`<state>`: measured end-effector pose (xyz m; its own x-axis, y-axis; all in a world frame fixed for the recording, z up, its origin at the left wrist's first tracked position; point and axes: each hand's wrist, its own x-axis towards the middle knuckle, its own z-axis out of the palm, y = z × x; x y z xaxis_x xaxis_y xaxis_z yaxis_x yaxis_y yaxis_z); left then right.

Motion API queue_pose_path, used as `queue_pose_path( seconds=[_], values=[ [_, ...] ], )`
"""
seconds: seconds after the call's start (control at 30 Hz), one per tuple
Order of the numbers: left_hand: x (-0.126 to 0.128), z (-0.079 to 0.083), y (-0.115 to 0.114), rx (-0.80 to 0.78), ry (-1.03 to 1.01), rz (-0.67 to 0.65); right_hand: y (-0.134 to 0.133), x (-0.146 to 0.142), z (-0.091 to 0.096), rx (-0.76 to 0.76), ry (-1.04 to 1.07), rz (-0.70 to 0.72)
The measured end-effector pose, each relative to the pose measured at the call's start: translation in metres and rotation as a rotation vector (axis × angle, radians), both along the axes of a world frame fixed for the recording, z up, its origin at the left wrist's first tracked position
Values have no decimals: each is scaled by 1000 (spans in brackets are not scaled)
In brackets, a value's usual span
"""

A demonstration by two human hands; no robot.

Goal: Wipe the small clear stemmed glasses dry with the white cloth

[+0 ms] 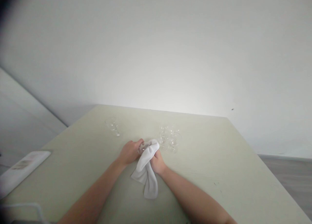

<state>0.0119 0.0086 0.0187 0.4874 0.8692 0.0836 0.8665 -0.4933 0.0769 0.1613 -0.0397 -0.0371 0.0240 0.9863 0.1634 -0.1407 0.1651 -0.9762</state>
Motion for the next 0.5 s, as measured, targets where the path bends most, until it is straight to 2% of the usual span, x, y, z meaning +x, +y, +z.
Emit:
queue_pose_path(
  seconds=[0.3, 0.5],
  values=[
    [0, 0, 0, -25, -15, -11, -3, -2, 7, -16, 20, -6],
    [-1, -1, 1, -20, -13, -11, -1, -2, 1, -20, 32, 39]
  ],
)
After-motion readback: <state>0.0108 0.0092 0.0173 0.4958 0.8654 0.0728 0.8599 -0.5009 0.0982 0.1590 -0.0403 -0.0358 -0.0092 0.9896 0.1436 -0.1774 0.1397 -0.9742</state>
